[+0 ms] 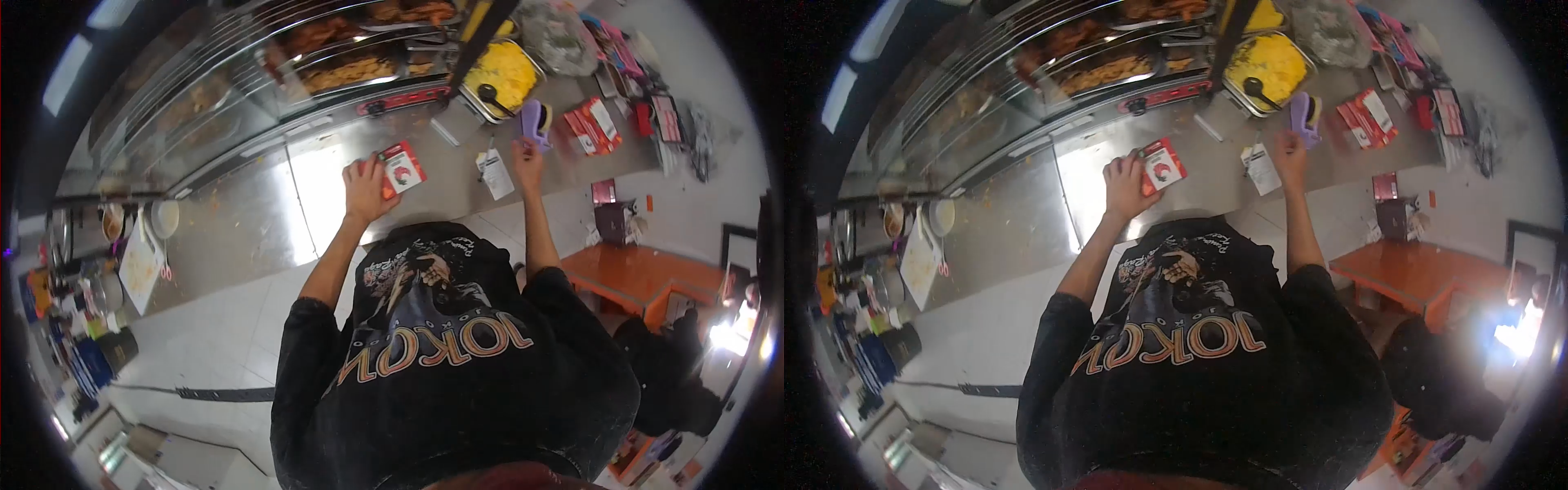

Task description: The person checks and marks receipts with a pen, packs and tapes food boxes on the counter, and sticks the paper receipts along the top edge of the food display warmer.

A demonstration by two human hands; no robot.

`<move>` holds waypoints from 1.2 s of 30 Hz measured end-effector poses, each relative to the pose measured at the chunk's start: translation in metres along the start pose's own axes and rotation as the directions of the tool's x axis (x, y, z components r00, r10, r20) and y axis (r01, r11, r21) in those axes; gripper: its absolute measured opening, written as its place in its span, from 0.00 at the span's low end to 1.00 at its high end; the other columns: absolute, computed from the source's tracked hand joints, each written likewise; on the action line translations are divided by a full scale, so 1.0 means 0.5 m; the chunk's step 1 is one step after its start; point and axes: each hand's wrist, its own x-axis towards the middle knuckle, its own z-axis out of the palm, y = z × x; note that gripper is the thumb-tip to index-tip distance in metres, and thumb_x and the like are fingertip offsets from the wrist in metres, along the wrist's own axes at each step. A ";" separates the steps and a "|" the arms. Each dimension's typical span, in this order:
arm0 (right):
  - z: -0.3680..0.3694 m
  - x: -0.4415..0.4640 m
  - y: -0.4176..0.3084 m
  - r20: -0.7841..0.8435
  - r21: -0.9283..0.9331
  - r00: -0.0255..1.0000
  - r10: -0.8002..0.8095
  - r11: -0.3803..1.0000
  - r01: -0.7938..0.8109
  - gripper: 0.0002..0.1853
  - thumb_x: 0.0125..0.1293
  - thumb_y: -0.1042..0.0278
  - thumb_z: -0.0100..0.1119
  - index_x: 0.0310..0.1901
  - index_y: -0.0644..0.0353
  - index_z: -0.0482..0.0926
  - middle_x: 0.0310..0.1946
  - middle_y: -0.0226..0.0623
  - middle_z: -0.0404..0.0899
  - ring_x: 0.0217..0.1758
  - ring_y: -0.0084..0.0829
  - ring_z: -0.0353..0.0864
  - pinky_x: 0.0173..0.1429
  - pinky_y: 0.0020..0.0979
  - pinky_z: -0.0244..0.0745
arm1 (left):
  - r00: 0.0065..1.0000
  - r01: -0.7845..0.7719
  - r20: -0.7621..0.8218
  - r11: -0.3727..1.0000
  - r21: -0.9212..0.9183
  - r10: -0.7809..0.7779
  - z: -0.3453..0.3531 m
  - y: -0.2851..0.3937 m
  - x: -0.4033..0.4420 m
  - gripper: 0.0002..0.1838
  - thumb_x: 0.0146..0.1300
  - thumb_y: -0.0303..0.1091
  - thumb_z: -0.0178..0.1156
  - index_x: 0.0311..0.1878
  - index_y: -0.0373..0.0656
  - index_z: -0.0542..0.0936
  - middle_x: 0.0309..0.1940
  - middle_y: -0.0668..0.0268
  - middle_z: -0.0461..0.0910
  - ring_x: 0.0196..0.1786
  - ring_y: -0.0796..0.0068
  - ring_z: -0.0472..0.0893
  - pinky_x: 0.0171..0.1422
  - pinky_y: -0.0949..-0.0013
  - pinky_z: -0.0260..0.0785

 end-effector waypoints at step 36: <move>0.268 -0.137 -0.290 0.801 0.049 0.593 -0.076 0.997 0.061 0.23 0.56 0.64 0.77 0.53 0.56 0.81 0.38 0.37 0.86 0.32 0.29 0.86 0.35 0.32 0.80 | 0.777 0.598 0.139 0.649 -0.471 -0.615 -0.034 0.004 0.029 0.29 0.54 0.28 0.73 0.61 0.42 0.75 0.48 0.49 0.85 0.49 0.53 0.85 0.56 0.59 0.77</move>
